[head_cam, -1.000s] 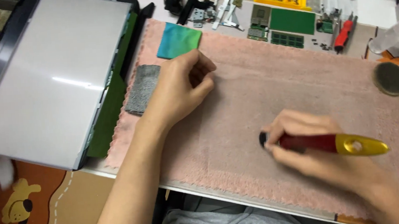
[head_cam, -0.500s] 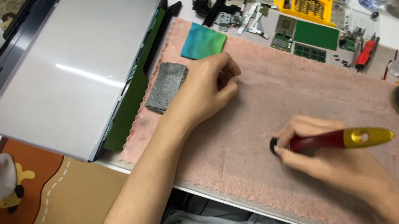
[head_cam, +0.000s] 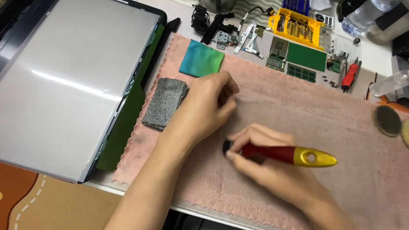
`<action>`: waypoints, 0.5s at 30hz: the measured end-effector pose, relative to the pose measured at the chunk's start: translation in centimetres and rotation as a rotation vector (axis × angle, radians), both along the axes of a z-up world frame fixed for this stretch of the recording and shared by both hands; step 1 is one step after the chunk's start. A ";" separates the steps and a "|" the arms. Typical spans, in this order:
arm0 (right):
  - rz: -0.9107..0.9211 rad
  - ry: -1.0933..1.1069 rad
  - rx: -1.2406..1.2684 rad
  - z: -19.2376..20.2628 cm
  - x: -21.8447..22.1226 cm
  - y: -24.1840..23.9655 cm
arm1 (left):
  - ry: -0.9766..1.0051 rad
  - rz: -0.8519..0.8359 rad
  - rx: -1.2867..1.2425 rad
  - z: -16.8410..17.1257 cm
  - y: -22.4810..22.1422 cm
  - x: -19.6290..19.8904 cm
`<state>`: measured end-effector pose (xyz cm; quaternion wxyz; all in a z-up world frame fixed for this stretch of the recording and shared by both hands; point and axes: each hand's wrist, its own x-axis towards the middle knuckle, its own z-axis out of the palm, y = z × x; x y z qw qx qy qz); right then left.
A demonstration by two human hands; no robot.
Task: Cleaning a transparent film layer using a brush and a specialized cleaning tool on a repair bench.
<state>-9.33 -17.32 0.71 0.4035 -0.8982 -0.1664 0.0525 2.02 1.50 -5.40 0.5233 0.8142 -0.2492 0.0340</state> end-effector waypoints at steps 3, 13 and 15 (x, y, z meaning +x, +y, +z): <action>0.055 0.026 0.022 0.2 -0.2 -0.7 | 0.011 -0.003 -0.003 0.1 0.2 -0.2; 0.181 0.090 -0.041 0.4 -2.6 0.7 | -0.010 -0.023 -0.019 -0.2 0.2 -0.1; 0.104 0.047 -0.049 0.0 -2.4 0.5 | -0.025 -0.017 -0.019 -0.5 0.1 0.0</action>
